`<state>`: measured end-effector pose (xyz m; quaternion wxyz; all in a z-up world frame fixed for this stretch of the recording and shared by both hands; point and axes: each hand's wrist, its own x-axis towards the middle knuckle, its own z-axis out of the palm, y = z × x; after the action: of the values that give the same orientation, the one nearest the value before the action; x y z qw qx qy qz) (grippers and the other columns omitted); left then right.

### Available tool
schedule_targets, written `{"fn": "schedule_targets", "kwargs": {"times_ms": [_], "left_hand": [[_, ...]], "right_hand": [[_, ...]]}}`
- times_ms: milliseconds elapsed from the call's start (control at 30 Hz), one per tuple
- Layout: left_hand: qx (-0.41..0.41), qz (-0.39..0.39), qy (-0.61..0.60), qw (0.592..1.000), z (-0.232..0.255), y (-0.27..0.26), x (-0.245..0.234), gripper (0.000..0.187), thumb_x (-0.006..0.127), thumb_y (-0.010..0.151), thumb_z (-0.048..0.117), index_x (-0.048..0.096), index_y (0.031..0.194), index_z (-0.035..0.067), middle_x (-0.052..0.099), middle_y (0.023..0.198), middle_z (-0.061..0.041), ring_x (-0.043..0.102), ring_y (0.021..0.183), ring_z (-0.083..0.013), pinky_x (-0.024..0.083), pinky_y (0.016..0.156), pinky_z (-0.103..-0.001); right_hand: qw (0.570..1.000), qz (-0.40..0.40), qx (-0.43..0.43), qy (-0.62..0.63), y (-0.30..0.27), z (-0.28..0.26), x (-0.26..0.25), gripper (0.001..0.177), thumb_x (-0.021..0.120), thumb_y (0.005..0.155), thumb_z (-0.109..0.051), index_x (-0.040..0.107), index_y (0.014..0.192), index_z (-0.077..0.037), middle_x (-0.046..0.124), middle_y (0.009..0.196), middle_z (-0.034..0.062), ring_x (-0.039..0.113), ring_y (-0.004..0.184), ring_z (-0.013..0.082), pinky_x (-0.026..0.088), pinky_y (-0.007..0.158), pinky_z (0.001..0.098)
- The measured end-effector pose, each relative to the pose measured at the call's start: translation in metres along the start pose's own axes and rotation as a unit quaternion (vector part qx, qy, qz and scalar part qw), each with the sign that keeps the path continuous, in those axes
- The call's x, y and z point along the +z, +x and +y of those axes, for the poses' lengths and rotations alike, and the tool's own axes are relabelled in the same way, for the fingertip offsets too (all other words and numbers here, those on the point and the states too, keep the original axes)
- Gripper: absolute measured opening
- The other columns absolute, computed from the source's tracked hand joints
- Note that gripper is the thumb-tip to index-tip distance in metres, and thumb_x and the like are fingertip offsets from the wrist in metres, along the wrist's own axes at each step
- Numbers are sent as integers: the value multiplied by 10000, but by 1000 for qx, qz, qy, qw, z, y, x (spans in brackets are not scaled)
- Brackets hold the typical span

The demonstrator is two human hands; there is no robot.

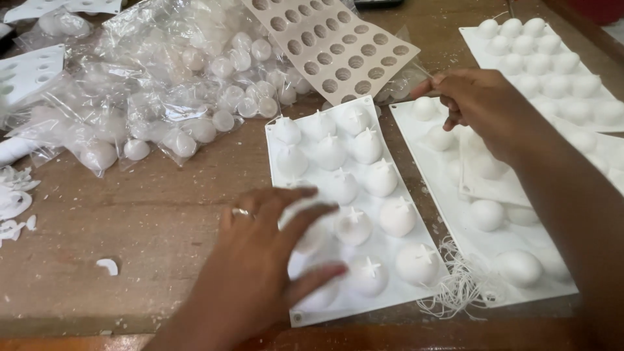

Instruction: Preparing and inserting wicks into candle molds.

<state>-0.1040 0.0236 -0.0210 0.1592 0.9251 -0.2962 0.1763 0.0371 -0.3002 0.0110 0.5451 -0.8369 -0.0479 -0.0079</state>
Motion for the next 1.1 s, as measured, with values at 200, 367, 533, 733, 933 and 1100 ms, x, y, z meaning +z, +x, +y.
{"fn": "schedule_targets", "kwargs": {"times_ms": [200, 367, 533, 733, 933, 1100], "left_hand": [[47, -7, -26, 999, 12, -28, 14, 594, 716, 856, 548, 636, 1289, 149, 604, 1358, -138, 525, 1239, -395, 389, 1047, -628], [31, 8, -3, 999, 15, -39, 25, 311, 743, 891, 393, 747, 1071, 139, 724, 1153, -82, 696, 992, -300, 607, 764, -429], [16, 55, -19, 998, 7, -39, 11, 220, 755, 901, 322, 770, 1010, 132, 756, 1014, -86, 751, 867, -229, 643, 704, -335], [-46, 54, 4, 997, -13, -33, -28, 209, 749, 907, 284, 781, 1032, 120, 765, 1030, -71, 729, 736, -162, 603, 632, -300], [-23, -89, 20, 996, -15, -35, -33, 261, 746, 874, 375, 793, 1054, 193, 780, 1006, -2, 722, 667, -134, 588, 610, -310], [141, 51, 27, 988, 26, 31, -23, 259, 744, 979, 316, 749, 1166, 137, 740, 1122, -46, 680, 765, -165, 499, 582, -302]], "right_hand": [[997, -5, -28, -73, -6, -7, 1, 315, 520, 1063, -273, 735, 1199, -87, 617, 828, -30, 498, 724, 85, 454, 687, 262], [991, -19, -62, -120, -12, -11, -1, 293, 533, 1086, -269, 722, 1192, -70, 710, 925, 36, 524, 701, 109, 458, 670, 263], [990, -32, -98, -96, -10, -4, -10, 257, 559, 1088, -234, 675, 1214, -42, 746, 1037, 36, 577, 726, 97, 500, 684, 252], [983, -19, -122, -135, -15, -12, -10, 214, 572, 1084, -224, 674, 1196, -73, 737, 1009, 44, 593, 743, 114, 495, 691, 270], [984, -45, -129, -116, -31, -25, -12, 192, 608, 1026, -224, 672, 1154, -95, 733, 1031, 10, 647, 864, 107, 538, 773, 277], [981, -83, -150, -86, -47, -29, -18, 193, 662, 981, -217, 663, 1116, -80, 734, 1070, 6, 715, 1024, 104, 579, 861, 291]]}}
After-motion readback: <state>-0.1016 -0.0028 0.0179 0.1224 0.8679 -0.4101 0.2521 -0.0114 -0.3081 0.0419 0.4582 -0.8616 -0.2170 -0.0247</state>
